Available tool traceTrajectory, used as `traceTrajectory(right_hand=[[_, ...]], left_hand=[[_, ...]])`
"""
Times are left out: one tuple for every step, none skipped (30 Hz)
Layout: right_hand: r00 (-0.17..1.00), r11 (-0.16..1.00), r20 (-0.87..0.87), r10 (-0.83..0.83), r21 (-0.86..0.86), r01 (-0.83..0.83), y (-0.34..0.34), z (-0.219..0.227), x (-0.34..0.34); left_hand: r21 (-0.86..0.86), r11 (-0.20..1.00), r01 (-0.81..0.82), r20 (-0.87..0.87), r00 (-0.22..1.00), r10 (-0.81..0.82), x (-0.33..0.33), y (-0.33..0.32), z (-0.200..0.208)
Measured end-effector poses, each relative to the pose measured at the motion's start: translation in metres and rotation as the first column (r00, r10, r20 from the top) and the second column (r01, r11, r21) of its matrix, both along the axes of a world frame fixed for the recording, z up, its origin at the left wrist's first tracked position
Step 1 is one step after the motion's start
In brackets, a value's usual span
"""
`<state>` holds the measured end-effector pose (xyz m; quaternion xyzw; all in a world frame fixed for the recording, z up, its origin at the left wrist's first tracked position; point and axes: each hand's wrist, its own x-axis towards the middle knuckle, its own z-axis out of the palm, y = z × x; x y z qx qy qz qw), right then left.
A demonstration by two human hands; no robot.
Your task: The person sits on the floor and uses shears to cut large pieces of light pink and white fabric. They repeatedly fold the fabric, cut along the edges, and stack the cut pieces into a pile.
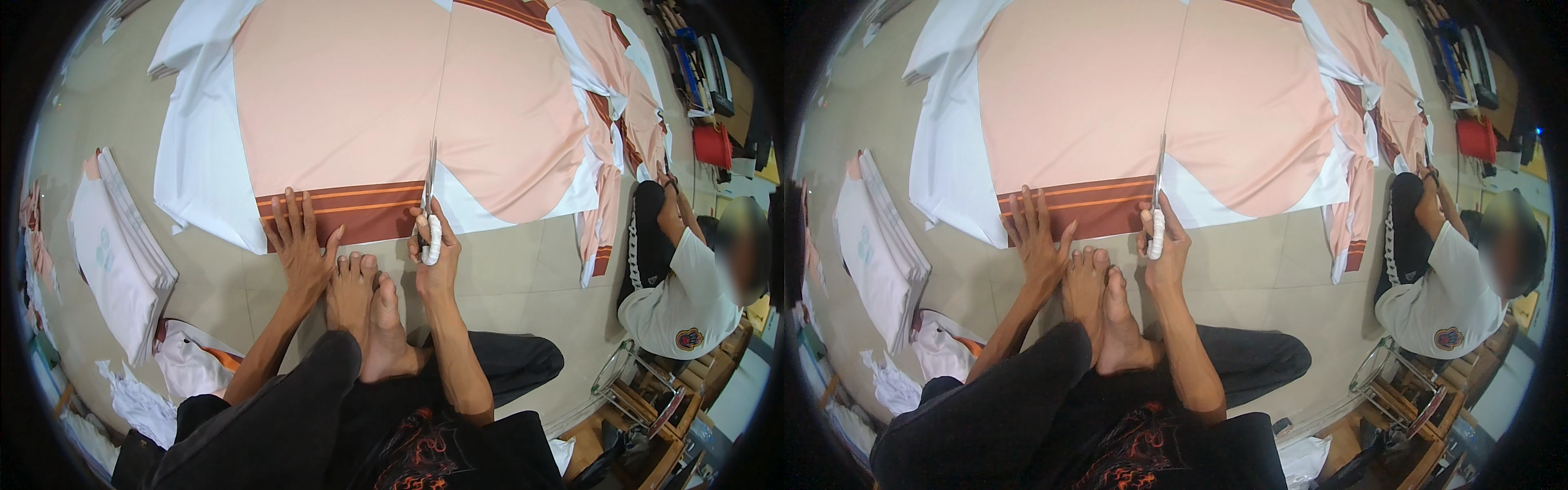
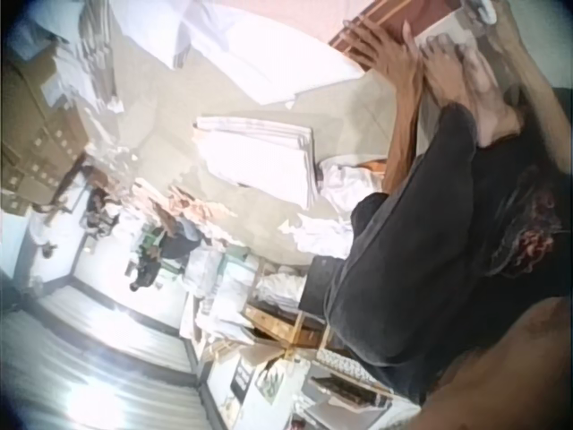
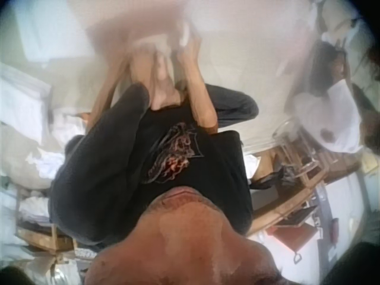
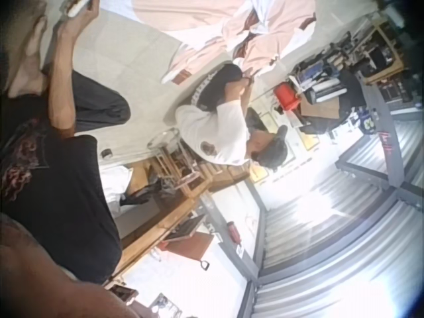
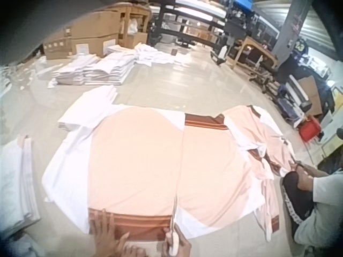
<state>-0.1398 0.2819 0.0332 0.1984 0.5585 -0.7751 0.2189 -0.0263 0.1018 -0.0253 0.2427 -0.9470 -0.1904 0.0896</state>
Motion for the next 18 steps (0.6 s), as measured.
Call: traceTrajectory(right_hand=[[1.000,1.000,-0.002,0.002,-0.002,-0.002,-0.001,-0.001,-0.002],[1.000,1.000,-0.004,0.004,-0.004,-0.004,-0.002,-0.001,-0.004],[1.000,1.000,-0.003,0.008,-0.009,-0.008,-0.004,-0.002,-0.005],[1.000,1.000,-0.004,0.013,0.013,-0.013,-0.005,-0.003,-0.006],[1.000,0.999,-0.005,0.019,0.033,-0.019,-0.005,-0.003,-0.006],[1.000,0.998,-0.008,0.021,0.057,-0.021,-0.006,-0.003,-0.006],[1.000,0.999,-0.005,0.016,0.045,-0.016,-0.005,-0.003,-0.006],[1.000,0.999,-0.002,0.010,0.032,-0.010,-0.004,-0.002,-0.008],[1.000,1.000,0.002,0.007,0.018,-0.007,-0.005,-0.001,-0.010],[1.000,1.000,-0.001,0.006,0.011,-0.006,-0.007,0.001,-0.014],[1.000,1.000,-0.004,0.005,0.003,-0.005,-0.010,0.002,-0.019],[1.000,1.000,-0.007,0.004,-0.005,-0.004,-0.012,0.002,-0.025],[0.999,0.999,-0.030,0.012,-0.041,-0.013,-0.013,-0.001,-0.030],[1.000,0.999,-0.024,0.004,-0.036,-0.005,-0.014,-0.001,-0.036],[1.000,0.999,-0.019,0.000,-0.032,0.000,-0.016,0.000,-0.041],[1.000,1.000,-0.013,-0.005,-0.028,0.004,-0.017,0.001,-0.045],[1.000,1.000,-0.013,-0.001,-0.017,0.001,-0.018,0.001,-0.048],[1.000,1.000,-0.003,0.008,-0.002,-0.008,-0.020,-0.001,-0.049]], left_hand=[[-0.005,1.000,0.002,-0.001,1.000,-0.002,0.000,0.000,0.000],[-0.010,1.000,0.003,-0.002,1.000,-0.003,-0.001,0.001,0.000],[-0.018,1.000,0.002,0.000,1.000,-0.002,0.000,0.000,0.000],[-0.015,1.000,0.002,0.010,1.000,-0.002,0.000,0.000,0.001],[-0.012,1.000,0.002,0.019,1.000,-0.001,0.000,-0.001,0.002],[-0.005,1.000,0.005,0.027,1.000,-0.004,-0.001,0.000,0.003],[-0.004,1.000,0.010,0.026,1.000,-0.010,-0.002,0.000,0.003],[-0.003,1.000,0.015,0.025,1.000,-0.015,-0.003,0.000,0.004],[-0.004,1.000,0.018,0.025,1.000,-0.018,-0.003,0.000,0.005],[-0.008,1.000,0.014,0.039,0.999,-0.014,-0.003,0.000,0.006],[-0.012,1.000,0.010,0.053,0.999,-0.009,-0.002,-0.001,0.007],[-0.017,1.000,0.006,0.066,0.998,-0.005,-0.002,-0.002,0.007],[-0.023,1.000,0.006,0.072,0.997,-0.005,0.000,-0.002,0.007],[-0.025,1.000,0.014,0.074,0.997,-0.012,0.000,-0.002,0.006],[-0.027,0.999,0.018,0.075,0.997,-0.016,-0.001,-0.002,0.005],[-0.021,1.000,0.019,0.079,0.997,-0.017,-0.002,-0.001,0.005],[-0.015,1.000,0.020,0.082,0.996,-0.019,-0.004,0.000,0.007],[-0.006,1.000,0.015,0.094,0.995,-0.015,-0.003,0.000,0.007]])
